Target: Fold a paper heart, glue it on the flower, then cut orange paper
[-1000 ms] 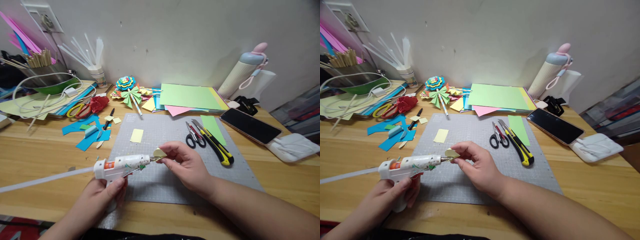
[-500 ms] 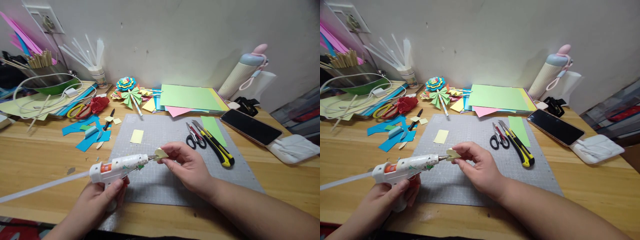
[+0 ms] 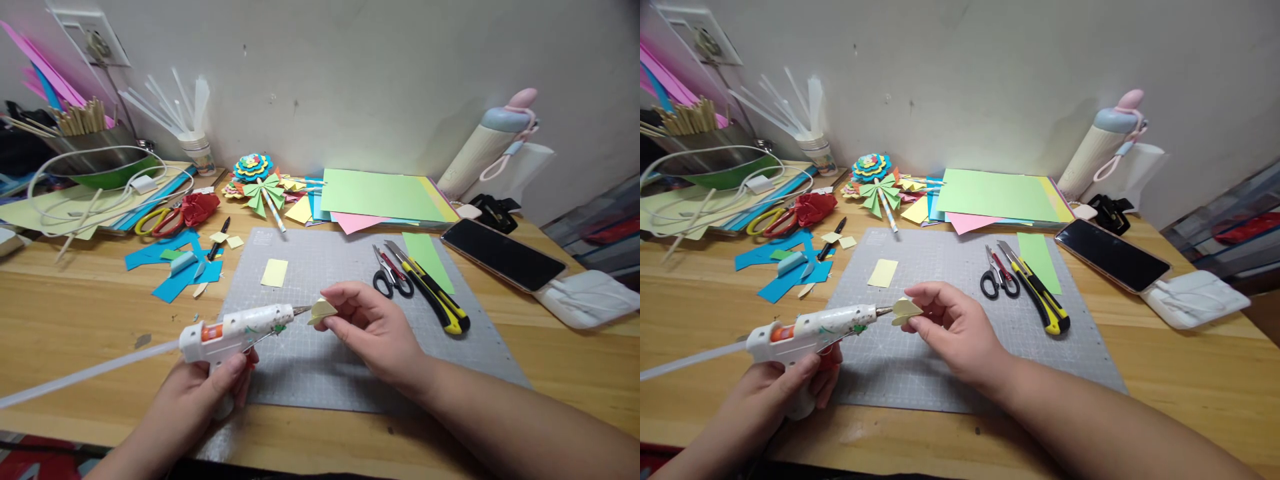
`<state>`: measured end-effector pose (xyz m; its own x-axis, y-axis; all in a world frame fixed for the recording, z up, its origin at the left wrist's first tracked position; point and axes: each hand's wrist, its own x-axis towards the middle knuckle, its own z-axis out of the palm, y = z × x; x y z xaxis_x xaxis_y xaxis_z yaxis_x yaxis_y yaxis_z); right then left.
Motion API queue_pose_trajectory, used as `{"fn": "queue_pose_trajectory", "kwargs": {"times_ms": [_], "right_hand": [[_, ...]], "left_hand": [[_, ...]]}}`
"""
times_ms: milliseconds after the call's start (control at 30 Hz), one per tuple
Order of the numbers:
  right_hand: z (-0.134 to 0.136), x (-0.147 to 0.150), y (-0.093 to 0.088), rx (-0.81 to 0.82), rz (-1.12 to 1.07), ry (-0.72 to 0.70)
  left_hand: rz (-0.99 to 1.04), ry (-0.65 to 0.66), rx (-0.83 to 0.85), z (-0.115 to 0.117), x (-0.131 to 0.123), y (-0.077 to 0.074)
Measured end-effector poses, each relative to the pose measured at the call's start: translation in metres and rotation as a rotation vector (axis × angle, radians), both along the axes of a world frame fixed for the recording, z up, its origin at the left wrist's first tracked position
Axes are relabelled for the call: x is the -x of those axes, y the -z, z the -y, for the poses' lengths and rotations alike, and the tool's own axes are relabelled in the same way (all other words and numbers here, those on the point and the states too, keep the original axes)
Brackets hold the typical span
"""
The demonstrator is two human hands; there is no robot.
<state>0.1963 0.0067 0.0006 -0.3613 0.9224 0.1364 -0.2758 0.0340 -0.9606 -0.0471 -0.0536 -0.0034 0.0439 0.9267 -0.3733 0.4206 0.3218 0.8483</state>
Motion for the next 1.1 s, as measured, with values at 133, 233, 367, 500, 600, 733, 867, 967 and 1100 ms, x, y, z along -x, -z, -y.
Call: {"fn": "queue_pose_trajectory", "kwargs": {"times_ms": [133, 233, 367, 500, 600, 733, 867, 967, 1100], "right_hand": [[-0.005, 0.001, -0.001, 0.196, -0.069, -0.097], [-0.007, 0.002, 0.000, 0.318, -0.060, -0.142], [-0.008, 0.003, 0.000, 0.413, -0.081, -0.138], [-0.007, 0.003, 0.000, 0.458, -0.089, -0.137], [-0.008, 0.003, 0.001, 0.476, -0.095, -0.144], [-0.008, 0.003, 0.003, 0.489, -0.137, -0.132], [-0.009, 0.003, 0.006, 0.517, -0.142, -0.144], [-0.009, 0.003, 0.006, 0.534, -0.131, -0.153], [-0.011, 0.004, 0.005, 0.572, -0.103, -0.111]], "left_hand": [[0.155, -0.007, -0.016, 0.000, 0.002, 0.004], [0.207, -0.056, -0.018, 0.000, 0.002, 0.006], [0.211, -0.067, -0.031, -0.001, -0.001, 0.003], [0.232, -0.079, -0.022, -0.003, -0.004, 0.002], [0.243, -0.085, -0.020, -0.004, -0.005, 0.003], [0.238, -0.092, -0.017, -0.006, -0.007, 0.004], [0.234, -0.104, -0.024, -0.007, -0.010, 0.001], [0.254, -0.121, -0.016, -0.007, -0.010, 0.001], [0.249, -0.098, -0.012, -0.006, -0.009, 0.001]]}}
